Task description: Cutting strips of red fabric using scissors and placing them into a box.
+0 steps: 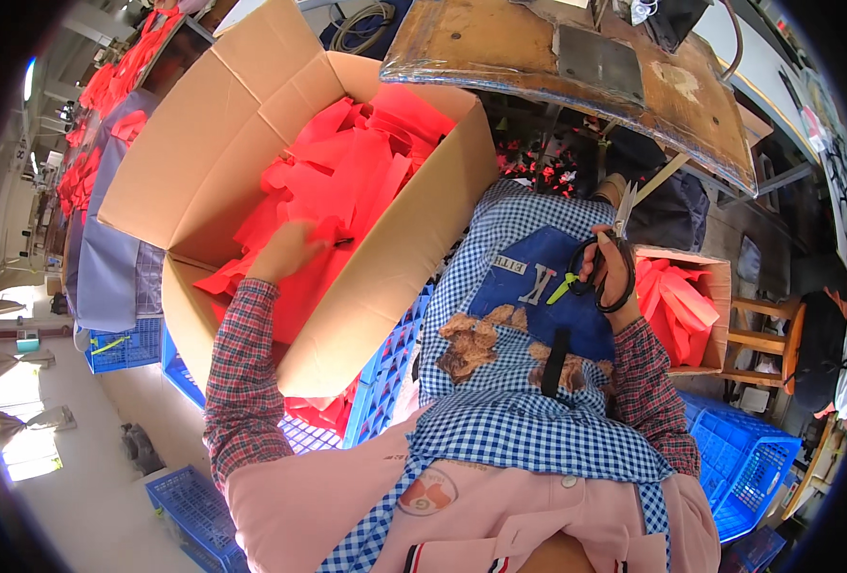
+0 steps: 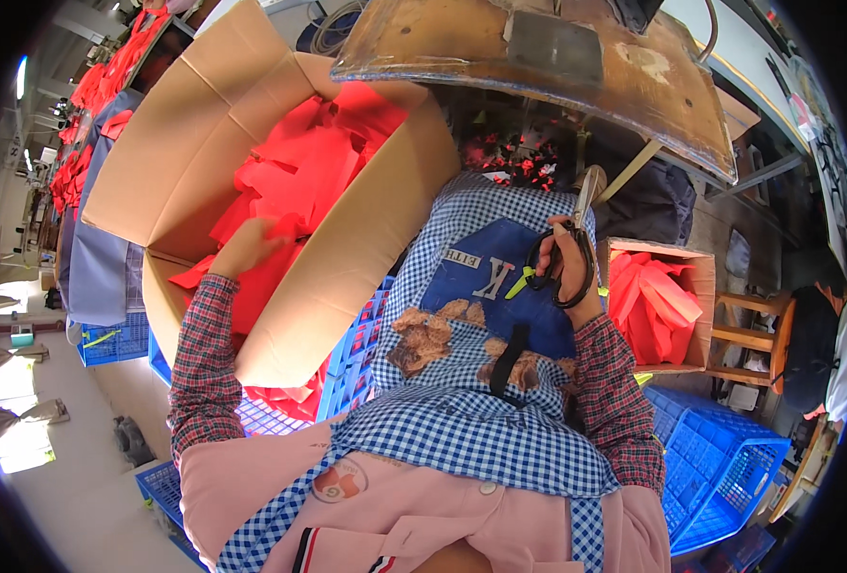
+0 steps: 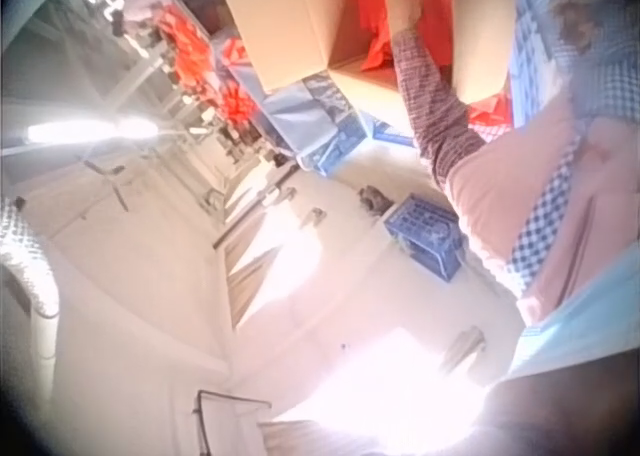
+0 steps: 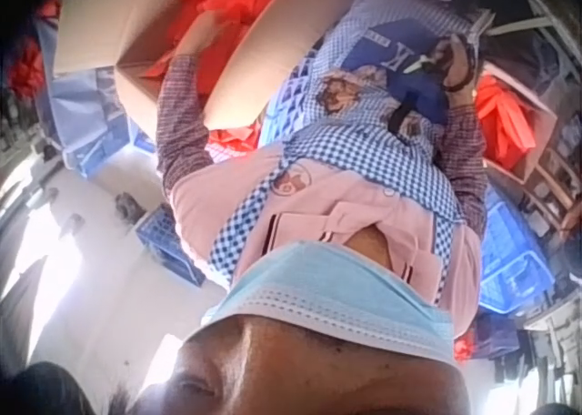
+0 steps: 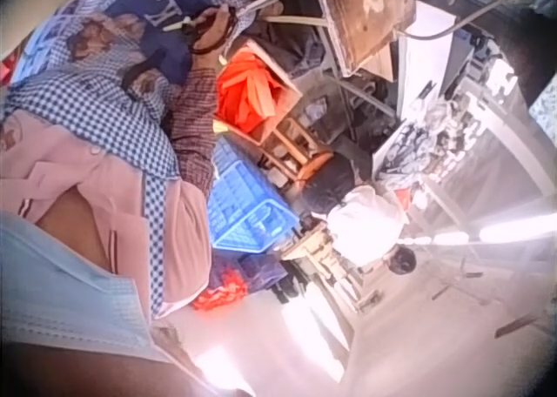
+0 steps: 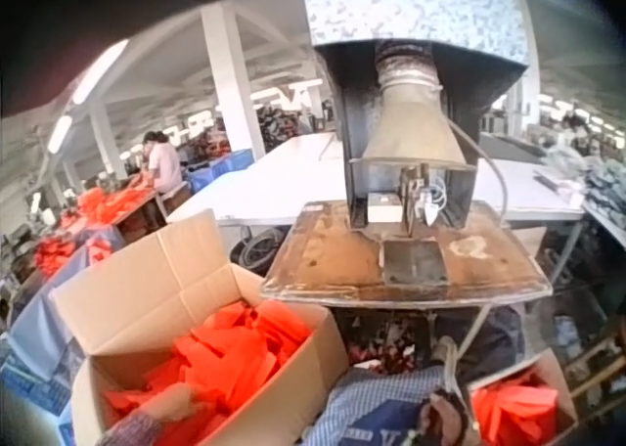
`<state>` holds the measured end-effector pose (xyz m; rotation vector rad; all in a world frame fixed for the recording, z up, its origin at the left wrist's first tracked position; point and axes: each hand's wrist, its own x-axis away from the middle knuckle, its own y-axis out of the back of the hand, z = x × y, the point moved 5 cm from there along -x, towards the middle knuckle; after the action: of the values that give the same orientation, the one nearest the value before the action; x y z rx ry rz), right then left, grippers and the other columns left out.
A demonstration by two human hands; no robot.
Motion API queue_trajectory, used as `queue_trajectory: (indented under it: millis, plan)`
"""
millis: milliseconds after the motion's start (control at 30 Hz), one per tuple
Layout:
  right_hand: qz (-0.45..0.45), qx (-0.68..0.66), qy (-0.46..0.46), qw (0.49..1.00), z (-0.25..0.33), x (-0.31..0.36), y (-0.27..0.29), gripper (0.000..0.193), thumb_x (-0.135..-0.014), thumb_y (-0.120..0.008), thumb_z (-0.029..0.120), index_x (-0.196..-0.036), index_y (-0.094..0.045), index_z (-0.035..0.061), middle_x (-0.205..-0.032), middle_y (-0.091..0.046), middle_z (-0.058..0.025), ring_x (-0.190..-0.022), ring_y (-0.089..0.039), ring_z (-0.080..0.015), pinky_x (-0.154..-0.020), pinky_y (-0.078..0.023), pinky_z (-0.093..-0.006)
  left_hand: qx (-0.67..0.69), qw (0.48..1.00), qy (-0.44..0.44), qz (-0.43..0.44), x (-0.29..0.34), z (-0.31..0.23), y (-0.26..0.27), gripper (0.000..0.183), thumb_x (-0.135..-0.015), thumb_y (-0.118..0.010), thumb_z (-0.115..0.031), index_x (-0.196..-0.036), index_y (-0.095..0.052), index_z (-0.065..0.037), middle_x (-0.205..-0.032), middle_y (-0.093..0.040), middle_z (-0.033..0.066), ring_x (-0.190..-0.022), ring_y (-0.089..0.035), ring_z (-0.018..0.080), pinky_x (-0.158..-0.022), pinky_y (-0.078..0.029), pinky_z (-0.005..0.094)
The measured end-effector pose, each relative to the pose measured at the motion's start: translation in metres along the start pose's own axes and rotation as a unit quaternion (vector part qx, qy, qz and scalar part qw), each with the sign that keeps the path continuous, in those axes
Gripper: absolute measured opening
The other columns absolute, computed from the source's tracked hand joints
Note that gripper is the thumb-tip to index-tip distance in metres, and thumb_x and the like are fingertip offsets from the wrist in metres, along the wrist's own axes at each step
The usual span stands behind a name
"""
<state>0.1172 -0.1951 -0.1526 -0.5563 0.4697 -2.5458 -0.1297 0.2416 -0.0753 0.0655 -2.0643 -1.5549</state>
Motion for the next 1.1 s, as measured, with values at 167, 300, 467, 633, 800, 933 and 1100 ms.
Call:
queue_trajectory:
  millis: [167, 300, 467, 633, 800, 933, 1100]
  plan:
    - [0.007, 0.004, 0.0, 1.0, 0.0, 0.001, 0.001, 0.024, -0.098, -0.052, 0.025, -0.114, -0.053, 0.0074, -0.073, -0.056, -0.0032, -0.056, -0.053, -0.0121, -0.05, -0.046, -0.0273, 0.271, 0.928, 0.042, -0.253, -0.009, 0.015, 0.066, 0.028, -0.092, -0.062, -0.017, -0.108, -0.065, 0.004, -0.09, -0.071, 0.0128, -0.078, -0.065, 0.018, -0.071, -0.05, 0.0345]
    - [-0.036, 0.035, 0.012, 0.999, 0.006, 0.008, -0.006, 0.024, -0.096, -0.055, 0.021, -0.114, -0.051, 0.0057, -0.075, -0.055, -0.0022, -0.058, -0.053, -0.0103, -0.051, -0.046, -0.0237, 0.518, 0.82, -0.026, -0.242, -0.001, -0.076, 0.121, 0.021, -0.094, -0.058, -0.01, -0.11, -0.066, 0.0, -0.096, -0.068, 0.0008, -0.084, -0.061, 0.0062, -0.071, -0.049, 0.0236]
    - [0.051, -0.017, 0.069, 0.996, 0.043, 0.025, -0.081, 0.034, -0.093, -0.06, 0.017, -0.124, -0.048, 0.0061, -0.089, -0.058, -0.0041, -0.074, -0.056, -0.011, -0.065, -0.048, -0.0242, 0.496, 0.84, -0.17, -0.142, -0.015, -0.187, 0.109, 0.02, -0.095, -0.056, -0.007, -0.112, -0.065, -0.002, -0.101, -0.066, -0.0023, -0.088, -0.059, 0.0044, -0.075, -0.049, 0.0209]
    - [0.07, 0.034, 0.147, 0.986, 0.082, 0.031, -0.114, 0.04, -0.088, -0.067, 0.011, -0.124, -0.049, 0.0078, -0.092, -0.057, 0.0007, -0.081, -0.054, -0.0061, -0.07, -0.046, -0.0209, 0.476, 0.842, -0.249, 0.055, -0.021, -0.278, 0.067, 0.022, -0.097, -0.057, -0.018, -0.11, -0.065, -0.002, -0.093, -0.066, -0.0033, -0.086, -0.058, 0.0054, -0.075, -0.048, 0.0213]
    - [0.019, 0.02, 0.178, 0.984, 0.077, 0.024, -0.093, 0.031, -0.088, -0.063, 0.003, -0.117, -0.051, 0.0074, -0.085, -0.058, 0.0008, -0.076, -0.054, -0.005, -0.066, -0.044, -0.019, 0.541, 0.792, -0.264, 0.103, -0.006, -0.306, 0.054, 0.063, -0.09, -0.066, -0.038, -0.134, -0.042, 0.0, -0.124, -0.055, 0.0076, -0.114, -0.053, 0.0154, -0.099, -0.042, 0.0301]
    - [-0.017, 0.045, 0.198, 0.979, 0.072, 0.019, -0.092, 0.031, -0.088, -0.062, 0.002, -0.116, -0.05, 0.0076, -0.082, -0.059, -0.001, -0.075, -0.056, -0.0065, -0.065, -0.046, -0.021, 0.406, 0.863, -0.301, 0.015, 0.0, -0.321, 0.031, 0.078, -0.082, -0.075, -0.038, -0.138, -0.036, -0.001, -0.126, -0.052, 0.0089, -0.118, -0.051, 0.0182, -0.099, -0.043, 0.032]
    - [-0.076, 0.112, 0.24, 0.961, 0.077, 0.016, -0.087, 0.031, -0.087, -0.061, 0.001, -0.116, -0.05, 0.0086, -0.08, -0.056, 0.0003, -0.071, -0.053, -0.0059, -0.066, -0.045, -0.0209, 0.579, 0.784, -0.212, 0.071, -0.005, -0.319, 0.016, 0.081, -0.078, -0.079, -0.027, -0.139, -0.033, -0.001, -0.129, -0.049, 0.0114, -0.123, -0.048, 0.0194, -0.1, -0.043, 0.0341]
